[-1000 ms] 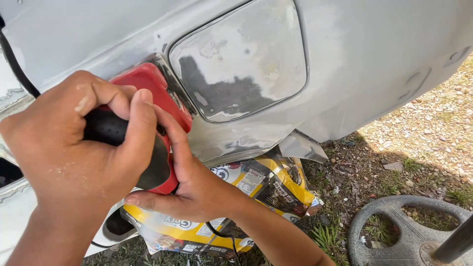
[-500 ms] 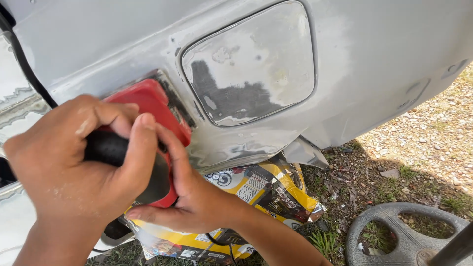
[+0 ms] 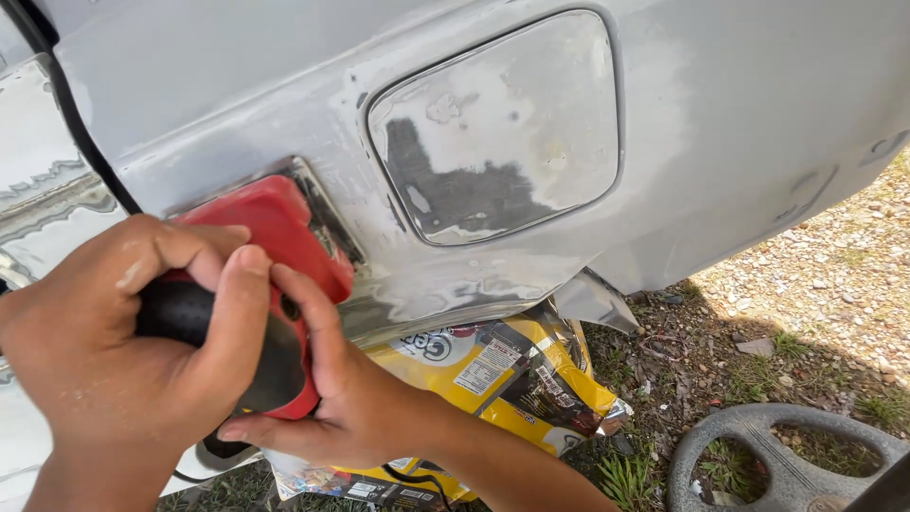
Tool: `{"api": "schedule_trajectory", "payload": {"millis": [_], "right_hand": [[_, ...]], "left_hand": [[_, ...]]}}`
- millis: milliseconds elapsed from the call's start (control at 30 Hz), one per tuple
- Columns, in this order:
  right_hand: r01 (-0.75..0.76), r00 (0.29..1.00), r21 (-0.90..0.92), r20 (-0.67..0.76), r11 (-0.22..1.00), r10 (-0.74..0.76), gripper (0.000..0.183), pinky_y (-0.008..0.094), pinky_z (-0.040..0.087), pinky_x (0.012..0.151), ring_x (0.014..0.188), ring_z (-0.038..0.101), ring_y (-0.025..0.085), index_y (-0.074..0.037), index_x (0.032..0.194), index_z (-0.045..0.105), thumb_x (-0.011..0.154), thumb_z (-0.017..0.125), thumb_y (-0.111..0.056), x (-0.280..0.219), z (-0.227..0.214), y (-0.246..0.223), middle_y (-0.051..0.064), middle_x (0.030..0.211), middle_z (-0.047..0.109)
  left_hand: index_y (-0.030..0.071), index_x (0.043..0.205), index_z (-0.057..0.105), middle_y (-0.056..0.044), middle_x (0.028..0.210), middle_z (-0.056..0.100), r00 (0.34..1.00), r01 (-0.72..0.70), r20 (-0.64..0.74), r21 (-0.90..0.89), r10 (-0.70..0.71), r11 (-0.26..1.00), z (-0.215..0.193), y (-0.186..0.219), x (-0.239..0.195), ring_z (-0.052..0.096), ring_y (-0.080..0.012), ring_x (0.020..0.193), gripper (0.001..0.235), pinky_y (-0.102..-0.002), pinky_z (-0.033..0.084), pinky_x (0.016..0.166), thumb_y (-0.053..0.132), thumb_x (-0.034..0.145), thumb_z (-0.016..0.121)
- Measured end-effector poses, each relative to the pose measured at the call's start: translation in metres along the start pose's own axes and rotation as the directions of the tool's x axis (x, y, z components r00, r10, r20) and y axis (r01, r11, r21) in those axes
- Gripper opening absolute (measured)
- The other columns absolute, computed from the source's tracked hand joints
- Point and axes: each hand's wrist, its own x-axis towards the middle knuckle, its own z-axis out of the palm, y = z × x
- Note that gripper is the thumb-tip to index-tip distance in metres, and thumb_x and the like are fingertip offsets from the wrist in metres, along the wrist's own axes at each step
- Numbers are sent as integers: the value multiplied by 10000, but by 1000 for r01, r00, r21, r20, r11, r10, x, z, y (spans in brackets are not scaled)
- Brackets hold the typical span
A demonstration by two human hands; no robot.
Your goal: The person uses a red electric sander to smooth the surface of a white car door. They move the tool across the panel near the door handle and window frame, with a yellow bag placed underneath to catch debris.
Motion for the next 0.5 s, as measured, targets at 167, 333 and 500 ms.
{"api": "schedule_trajectory", "payload": {"millis": [167,333,500], "right_hand": [[-1,1000,31,12,1000,0,980,413,219,1398,1619,246,241,-40,1617,-46,962,668,-186,1,-11,-4,199,1728,179],[-40,996,61,-80,997,45,999,406,167,1379,1628,173,272,-52,1602,-79,952,671,-167,9,-35,-35,218,1733,104],[19,990,-7,-141,1000,-20,1046,443,92,1412,1669,-6,258,-64,1604,-141,963,681,-151,9,-40,-39,176,1757,-114]], "left_hand": [[-78,807,546,-156,781,632,1000,-22,19,-39,23,999,5,5,8,686,-232,786,317,-321,485,720,-141,1070,712],[30,808,584,-28,760,590,996,-93,9,-11,93,996,25,26,34,481,-140,655,292,-287,375,650,-42,1052,726],[92,777,532,36,702,531,997,-75,-9,-21,75,997,33,33,41,417,-130,610,302,-277,336,591,55,997,734]]}}
